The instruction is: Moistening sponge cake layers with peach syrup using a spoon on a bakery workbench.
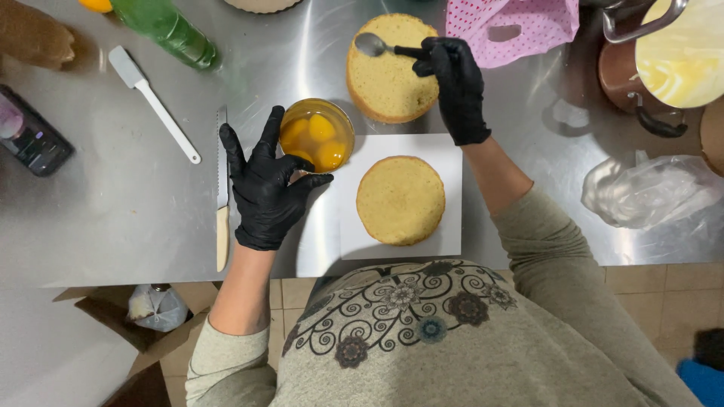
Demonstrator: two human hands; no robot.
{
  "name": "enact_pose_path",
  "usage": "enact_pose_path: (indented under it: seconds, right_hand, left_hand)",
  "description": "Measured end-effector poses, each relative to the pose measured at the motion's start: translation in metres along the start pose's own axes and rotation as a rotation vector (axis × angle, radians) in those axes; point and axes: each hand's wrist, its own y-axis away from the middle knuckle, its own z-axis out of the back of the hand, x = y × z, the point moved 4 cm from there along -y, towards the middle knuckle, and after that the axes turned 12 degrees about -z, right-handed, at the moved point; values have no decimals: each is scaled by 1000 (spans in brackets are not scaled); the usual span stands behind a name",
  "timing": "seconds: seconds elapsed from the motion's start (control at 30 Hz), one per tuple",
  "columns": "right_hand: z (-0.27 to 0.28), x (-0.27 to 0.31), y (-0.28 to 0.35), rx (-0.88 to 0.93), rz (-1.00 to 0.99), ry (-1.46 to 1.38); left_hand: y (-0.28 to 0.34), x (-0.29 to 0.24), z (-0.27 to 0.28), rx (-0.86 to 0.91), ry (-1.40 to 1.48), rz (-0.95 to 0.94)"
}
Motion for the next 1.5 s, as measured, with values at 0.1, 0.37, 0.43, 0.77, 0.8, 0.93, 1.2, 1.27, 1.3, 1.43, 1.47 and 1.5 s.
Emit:
enact_pose_path:
  seconds: [0.1,0.37,0.43,0.77,0.8,0.93,1.2,1.27,1.3,1.43,1.47,1.5]
  right_hand:
    - [1,15,25,9,-46,40]
    - [52,46,61,-140,-14,-57]
    - [46,57,70,-148,28,6]
    - [-11,34,79,57,-175,-130]
    - [-13,30,79,59,-198,-124]
    - [-12,12,76,55,-254,-198]
    - [-8,-6,71,40,-453,-365]
    - [-4,1,70,29,-434,-287]
    - [-2,5,69,20,-411,-209]
    - [17,20,56,1,-424,-350]
    - [25,20,54,-27,-439,-468]
    - [32,19,52,-55,-452,-586]
  left_hand:
    - [-3,1,-1,23,-9,-2]
    - [-19,5,-9,49,17,-49]
    - [-24,5,-13,67,40,-57]
    - [-49,-8,-25,91,29,-239]
    - [-48,-8,-26,84,43,-237]
    - [-49,-6,-30,85,37,-250]
    - [-50,-3,-31,76,27,-228]
    - [-49,1,-32,74,30,-223]
    - [-49,2,-33,69,32,-221]
    - [-54,7,-34,100,-26,-178]
    - [-55,9,-34,91,-19,-170]
    - [-56,11,-33,81,-13,-162]
